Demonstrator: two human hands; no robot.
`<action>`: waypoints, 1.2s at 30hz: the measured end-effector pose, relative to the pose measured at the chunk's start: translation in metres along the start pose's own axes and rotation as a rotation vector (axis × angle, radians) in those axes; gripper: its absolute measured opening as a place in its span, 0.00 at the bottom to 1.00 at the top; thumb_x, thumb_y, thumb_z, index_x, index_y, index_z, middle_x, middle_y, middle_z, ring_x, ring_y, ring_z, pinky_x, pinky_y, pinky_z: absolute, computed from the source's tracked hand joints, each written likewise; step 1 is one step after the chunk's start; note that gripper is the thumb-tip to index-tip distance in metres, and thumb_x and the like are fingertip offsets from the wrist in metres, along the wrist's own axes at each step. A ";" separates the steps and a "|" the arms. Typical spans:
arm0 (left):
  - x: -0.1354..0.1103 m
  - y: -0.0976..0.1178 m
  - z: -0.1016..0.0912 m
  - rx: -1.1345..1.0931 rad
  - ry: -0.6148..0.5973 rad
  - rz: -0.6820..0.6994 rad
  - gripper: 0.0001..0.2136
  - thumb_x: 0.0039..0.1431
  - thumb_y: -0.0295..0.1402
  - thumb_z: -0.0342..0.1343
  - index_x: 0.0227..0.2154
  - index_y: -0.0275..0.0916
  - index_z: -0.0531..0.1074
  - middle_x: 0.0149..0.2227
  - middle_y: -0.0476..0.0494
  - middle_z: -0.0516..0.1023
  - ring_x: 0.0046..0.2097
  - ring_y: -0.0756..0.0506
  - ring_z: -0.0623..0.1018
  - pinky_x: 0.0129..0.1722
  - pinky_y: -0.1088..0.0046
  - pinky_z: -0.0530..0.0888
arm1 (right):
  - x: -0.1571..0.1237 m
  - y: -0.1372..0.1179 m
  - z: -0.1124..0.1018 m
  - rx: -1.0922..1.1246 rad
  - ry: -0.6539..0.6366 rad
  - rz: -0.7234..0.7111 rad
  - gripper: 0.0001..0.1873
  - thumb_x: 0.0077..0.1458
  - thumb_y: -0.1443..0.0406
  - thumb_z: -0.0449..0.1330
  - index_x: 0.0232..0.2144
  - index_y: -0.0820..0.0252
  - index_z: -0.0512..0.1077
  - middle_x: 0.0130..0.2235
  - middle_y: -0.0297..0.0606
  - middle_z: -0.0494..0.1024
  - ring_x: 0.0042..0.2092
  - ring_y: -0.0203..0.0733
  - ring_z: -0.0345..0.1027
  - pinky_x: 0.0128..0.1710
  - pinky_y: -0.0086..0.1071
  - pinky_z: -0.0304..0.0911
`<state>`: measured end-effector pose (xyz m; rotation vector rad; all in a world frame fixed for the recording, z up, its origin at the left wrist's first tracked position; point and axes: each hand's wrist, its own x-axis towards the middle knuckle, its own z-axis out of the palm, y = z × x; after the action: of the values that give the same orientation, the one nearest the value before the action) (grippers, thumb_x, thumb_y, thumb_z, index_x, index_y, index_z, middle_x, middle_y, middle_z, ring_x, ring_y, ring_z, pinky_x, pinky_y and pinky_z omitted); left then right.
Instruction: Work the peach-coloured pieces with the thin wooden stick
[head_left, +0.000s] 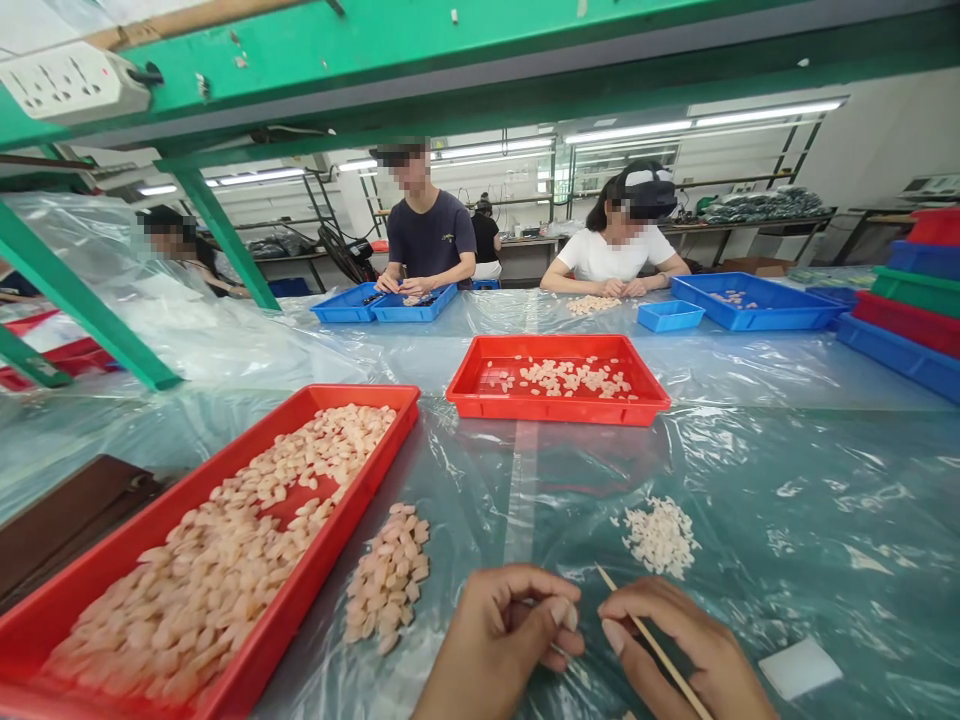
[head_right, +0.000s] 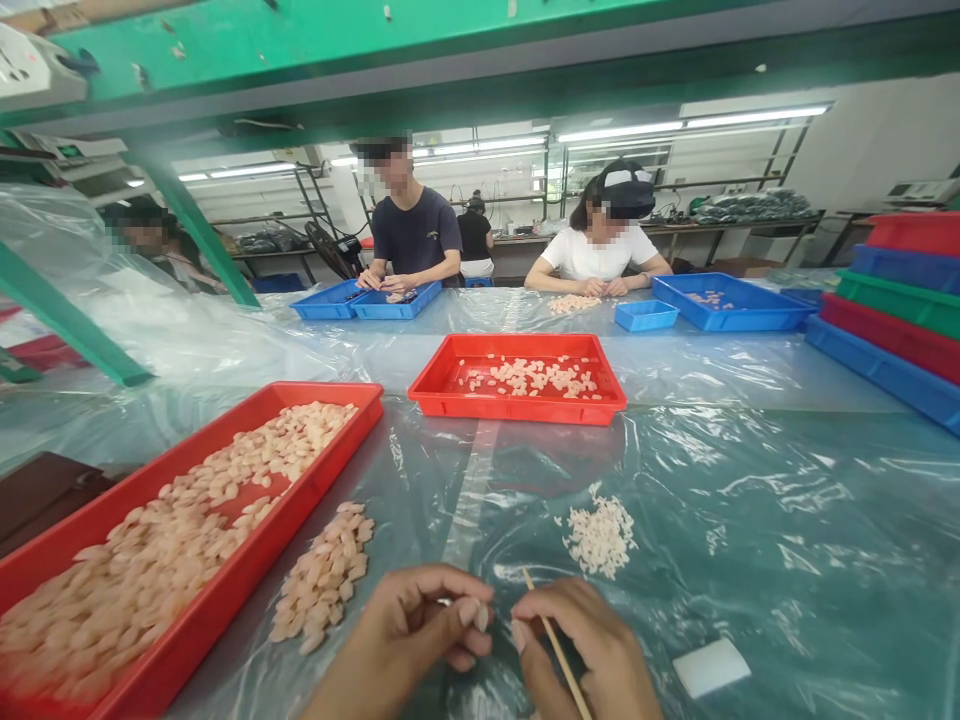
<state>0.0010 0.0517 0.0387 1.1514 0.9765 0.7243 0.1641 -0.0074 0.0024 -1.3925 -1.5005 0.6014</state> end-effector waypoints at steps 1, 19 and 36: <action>0.000 -0.005 0.003 -0.080 -0.009 -0.004 0.17 0.42 0.44 0.68 0.28 0.33 0.79 0.24 0.43 0.79 0.27 0.48 0.78 0.25 0.79 0.73 | 0.001 0.000 0.000 -0.010 -0.006 -0.018 0.07 0.58 0.63 0.54 0.29 0.51 0.70 0.28 0.33 0.74 0.30 0.39 0.71 0.27 0.26 0.64; 0.000 -0.024 0.005 0.171 -0.101 0.244 0.06 0.51 0.36 0.63 0.31 0.41 0.82 0.31 0.41 0.83 0.33 0.45 0.80 0.33 0.76 0.74 | 0.004 0.002 0.005 -0.256 -0.082 -0.106 0.09 0.49 0.71 0.54 0.22 0.59 0.71 0.21 0.32 0.72 0.22 0.34 0.67 0.21 0.23 0.62; -0.002 -0.023 -0.012 0.549 -0.166 0.348 0.08 0.49 0.25 0.55 0.31 0.36 0.77 0.27 0.45 0.78 0.28 0.49 0.76 0.29 0.80 0.70 | 0.020 0.017 -0.038 -0.441 0.197 0.009 0.06 0.51 0.63 0.55 0.25 0.54 0.71 0.24 0.34 0.76 0.24 0.40 0.71 0.23 0.27 0.65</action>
<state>-0.0107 0.0486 0.0162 1.8649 0.8646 0.6345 0.2076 0.0055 0.0096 -1.7357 -1.5210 0.1308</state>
